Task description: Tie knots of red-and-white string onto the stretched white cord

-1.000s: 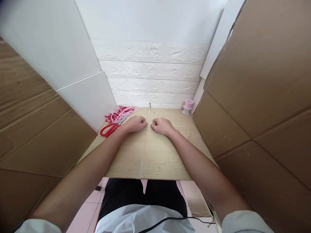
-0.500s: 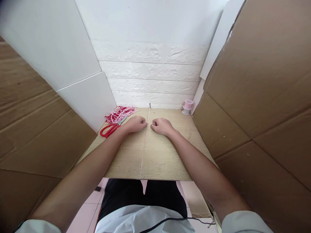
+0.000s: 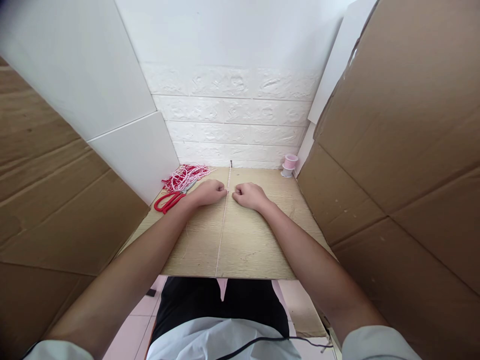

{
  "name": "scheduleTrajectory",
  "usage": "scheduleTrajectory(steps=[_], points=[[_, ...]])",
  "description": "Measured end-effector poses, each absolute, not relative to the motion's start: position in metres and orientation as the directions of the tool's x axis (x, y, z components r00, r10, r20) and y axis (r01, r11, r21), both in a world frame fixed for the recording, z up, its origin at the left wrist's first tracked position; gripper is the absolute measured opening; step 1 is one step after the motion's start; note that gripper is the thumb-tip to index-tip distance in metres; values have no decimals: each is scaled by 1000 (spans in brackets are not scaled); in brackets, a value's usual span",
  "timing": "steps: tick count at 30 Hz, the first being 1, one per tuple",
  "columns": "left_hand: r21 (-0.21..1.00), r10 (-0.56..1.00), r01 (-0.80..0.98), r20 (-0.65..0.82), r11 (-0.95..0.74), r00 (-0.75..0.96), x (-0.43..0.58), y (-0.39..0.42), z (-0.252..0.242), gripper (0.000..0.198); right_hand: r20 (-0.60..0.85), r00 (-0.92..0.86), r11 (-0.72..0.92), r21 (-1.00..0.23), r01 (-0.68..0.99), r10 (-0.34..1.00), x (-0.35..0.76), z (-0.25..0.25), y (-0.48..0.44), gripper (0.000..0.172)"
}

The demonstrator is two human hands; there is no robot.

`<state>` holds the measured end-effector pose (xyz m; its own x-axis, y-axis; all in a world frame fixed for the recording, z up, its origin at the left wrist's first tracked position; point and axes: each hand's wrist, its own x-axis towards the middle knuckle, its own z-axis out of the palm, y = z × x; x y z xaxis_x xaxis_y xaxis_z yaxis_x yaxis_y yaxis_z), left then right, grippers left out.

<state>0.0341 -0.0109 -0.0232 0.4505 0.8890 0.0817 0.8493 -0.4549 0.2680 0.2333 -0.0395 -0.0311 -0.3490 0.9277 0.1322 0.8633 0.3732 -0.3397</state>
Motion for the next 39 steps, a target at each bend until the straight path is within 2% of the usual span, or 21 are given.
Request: scheduleTrajectory(steps=[28, 39], points=[[259, 893, 857, 65, -446, 445, 35, -14, -19, 31, 108, -350, 365, -329, 871, 931, 233, -30, -40, 26], [289, 890, 845, 71, -450, 450, 34, -13, -20, 33, 119, -345, 365, -343, 865, 931, 233, -31, -40, 27]])
